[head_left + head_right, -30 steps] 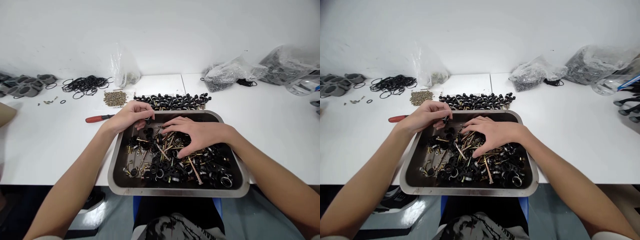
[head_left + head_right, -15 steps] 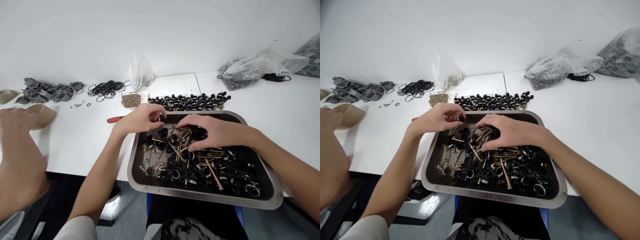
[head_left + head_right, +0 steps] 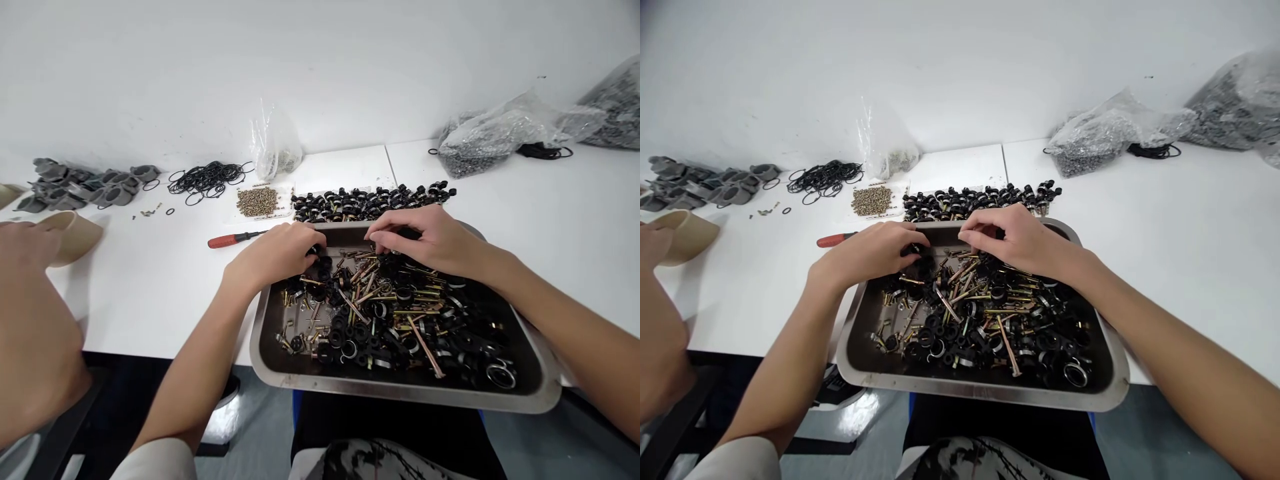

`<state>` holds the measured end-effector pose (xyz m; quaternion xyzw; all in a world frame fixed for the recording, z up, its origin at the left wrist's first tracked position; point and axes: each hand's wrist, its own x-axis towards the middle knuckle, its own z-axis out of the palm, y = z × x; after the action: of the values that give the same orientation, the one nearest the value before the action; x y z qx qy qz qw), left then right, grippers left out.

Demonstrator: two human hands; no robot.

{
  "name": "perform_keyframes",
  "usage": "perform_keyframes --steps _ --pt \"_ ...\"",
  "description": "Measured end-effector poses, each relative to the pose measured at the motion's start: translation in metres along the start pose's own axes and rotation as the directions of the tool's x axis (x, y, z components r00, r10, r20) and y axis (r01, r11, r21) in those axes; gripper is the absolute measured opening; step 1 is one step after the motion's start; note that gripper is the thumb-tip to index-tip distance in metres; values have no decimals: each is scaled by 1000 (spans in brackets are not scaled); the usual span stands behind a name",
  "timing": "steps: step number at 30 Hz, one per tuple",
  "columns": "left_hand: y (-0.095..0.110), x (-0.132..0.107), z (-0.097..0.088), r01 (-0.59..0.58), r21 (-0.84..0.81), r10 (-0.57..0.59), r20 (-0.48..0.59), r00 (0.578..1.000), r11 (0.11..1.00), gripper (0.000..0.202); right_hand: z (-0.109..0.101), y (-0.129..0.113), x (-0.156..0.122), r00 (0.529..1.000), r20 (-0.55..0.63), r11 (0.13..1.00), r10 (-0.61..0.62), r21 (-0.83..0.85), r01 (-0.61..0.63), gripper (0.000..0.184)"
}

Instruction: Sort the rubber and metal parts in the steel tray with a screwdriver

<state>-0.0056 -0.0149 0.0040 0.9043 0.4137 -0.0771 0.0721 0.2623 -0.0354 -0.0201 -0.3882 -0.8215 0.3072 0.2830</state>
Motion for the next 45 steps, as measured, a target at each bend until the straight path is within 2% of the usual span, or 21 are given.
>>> perform_keyframes --steps 3,7,11,14,17,20,25,33,37,40,42,45 --pt "2 1 0 -14 -31 12 -53 999 999 25 0 -1 0 1000 -1 1000 -8 -3 8 31" --pt "11 2 -1 -151 -170 126 -149 981 974 27 0 -1 1 999 -26 1000 -22 -22 21 32" --pt "23 4 4 -313 -309 304 -80 949 898 23 0 -2 1 1000 -24 999 -17 -31 16 32" --pt "25 6 6 -340 -375 362 -14 932 862 21 -1 -3 0 1000 -13 999 -3 -33 2 32" --pt "20 6 4 -287 -358 305 -9 952 888 16 -1 -3 0 1000 -9 999 4 -41 -4 32" --pt "14 5 1 -232 -306 218 -80 973 924 14 -1 -2 0 1000 -7 998 -1 -55 0 33" --pt "8 8 2 -138 -205 98 -193 976 969 17 0 1 0 1000 21 998 -9 -68 11 33" --pt "8 8 4 -144 -163 103 -238 966 976 16 1 2 1 999 41 995 -21 -92 25 31" --pt "10 9 4 -169 -216 104 -284 953 962 15 2 3 1 999 47 995 -17 -98 22 31" --pt "5 7 -3 -176 -277 74 -346 935 945 15 1 4 1 999 52 996 -12 -92 16 32" --pt "-8 2 -12 -108 -324 -14 -354 935 940 16 1 5 1 998 53 996 -17 -82 22 33" --pt "-45 -16 -25 135 -381 -241 -244 939 915 22 1 6 0 998 56 997 -27 -67 31 34"
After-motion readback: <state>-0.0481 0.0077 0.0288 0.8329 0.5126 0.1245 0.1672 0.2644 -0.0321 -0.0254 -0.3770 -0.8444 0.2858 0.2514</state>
